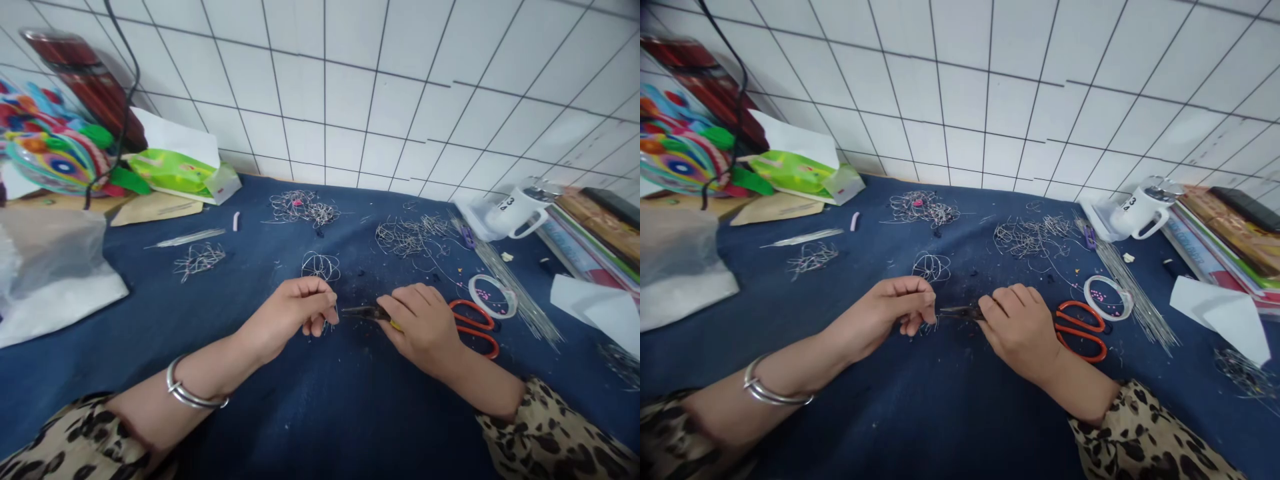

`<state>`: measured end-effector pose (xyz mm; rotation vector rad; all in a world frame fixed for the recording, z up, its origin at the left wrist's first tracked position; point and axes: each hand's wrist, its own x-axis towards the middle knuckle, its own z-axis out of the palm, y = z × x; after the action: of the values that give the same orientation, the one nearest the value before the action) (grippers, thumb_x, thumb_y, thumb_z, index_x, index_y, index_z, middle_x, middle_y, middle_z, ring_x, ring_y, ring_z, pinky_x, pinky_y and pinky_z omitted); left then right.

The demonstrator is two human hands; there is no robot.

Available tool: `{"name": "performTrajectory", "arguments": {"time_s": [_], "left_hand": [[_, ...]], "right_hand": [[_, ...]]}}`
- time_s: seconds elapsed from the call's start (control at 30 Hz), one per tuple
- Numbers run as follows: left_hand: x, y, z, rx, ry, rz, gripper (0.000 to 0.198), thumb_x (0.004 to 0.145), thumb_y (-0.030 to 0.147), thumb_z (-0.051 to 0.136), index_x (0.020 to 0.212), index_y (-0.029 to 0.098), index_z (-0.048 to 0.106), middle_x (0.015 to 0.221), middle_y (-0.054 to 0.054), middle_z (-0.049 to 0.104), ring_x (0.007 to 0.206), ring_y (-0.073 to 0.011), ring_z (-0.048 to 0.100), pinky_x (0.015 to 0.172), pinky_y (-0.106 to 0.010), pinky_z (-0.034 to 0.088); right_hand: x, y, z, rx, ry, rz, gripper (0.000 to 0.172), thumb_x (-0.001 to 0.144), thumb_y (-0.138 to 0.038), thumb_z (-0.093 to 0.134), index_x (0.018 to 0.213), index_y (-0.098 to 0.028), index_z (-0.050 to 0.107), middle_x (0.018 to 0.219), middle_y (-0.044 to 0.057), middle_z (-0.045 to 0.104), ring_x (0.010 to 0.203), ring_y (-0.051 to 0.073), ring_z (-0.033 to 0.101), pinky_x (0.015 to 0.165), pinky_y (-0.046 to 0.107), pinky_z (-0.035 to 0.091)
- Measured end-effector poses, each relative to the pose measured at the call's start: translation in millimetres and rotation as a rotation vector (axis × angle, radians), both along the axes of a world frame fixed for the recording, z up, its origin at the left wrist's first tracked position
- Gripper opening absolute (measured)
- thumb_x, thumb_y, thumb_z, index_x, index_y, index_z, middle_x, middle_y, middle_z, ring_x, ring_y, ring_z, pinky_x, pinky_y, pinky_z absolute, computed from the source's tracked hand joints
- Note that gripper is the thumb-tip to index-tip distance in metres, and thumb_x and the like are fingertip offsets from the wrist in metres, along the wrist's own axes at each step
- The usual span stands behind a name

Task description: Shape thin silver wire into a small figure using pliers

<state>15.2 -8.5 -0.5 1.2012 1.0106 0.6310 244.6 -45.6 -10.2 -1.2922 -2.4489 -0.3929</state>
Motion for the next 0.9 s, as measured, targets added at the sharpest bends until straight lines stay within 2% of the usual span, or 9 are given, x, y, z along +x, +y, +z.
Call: {"name": "performTrajectory", "arguments": {"time_s": [0.27,0.67,0.9], "left_hand": [[1.4,0.2,-5.7,-0.172,-0.131,-0.006,0.017,0.081,0.028,0.056,0.073,0.013,0.055,0.06,-0.002,0.064,0.04,-0.0048,0.046,0.04,-0.016,0.032],[3.5,-1.6,-4.7,-0.254,-0.179,-0.002,0.015,0.078,0.027,0.058,0.072,0.013,0.056,0.057,-0.002,0.064,0.038,-0.0048,0.045,0.038,-0.016,0.031],[4.4,-1.5,-1.8,-0.296,-0.191,-0.003,0.014,0.078,0.024,0.058,0.071,0.013,0.055,0.055,-0.001,0.063,0.036,-0.004,0.044,0.036,-0.014,0.029]], "right_hand": [[-0.9,-3.9,3.8,0.207,-0.098,0.073,0.022,0.078,-0.026,0.059,0.099,-0.018,0.058,0.083,0.004,0.059,0.08,0.019,0.049,0.071,0.034,0.035],[-0.3,-5.1,2.6,0.165,-0.132,0.069,0.02,0.083,-0.027,0.054,0.101,-0.02,0.057,0.084,0.004,0.058,0.079,0.018,0.047,0.069,0.033,0.032],[-1.2,-4.3,3.5,0.18,-0.14,0.08,0.02,0.081,-0.027,0.057,0.099,-0.02,0.057,0.082,0.004,0.059,0.076,0.017,0.047,0.067,0.033,0.032]]}}
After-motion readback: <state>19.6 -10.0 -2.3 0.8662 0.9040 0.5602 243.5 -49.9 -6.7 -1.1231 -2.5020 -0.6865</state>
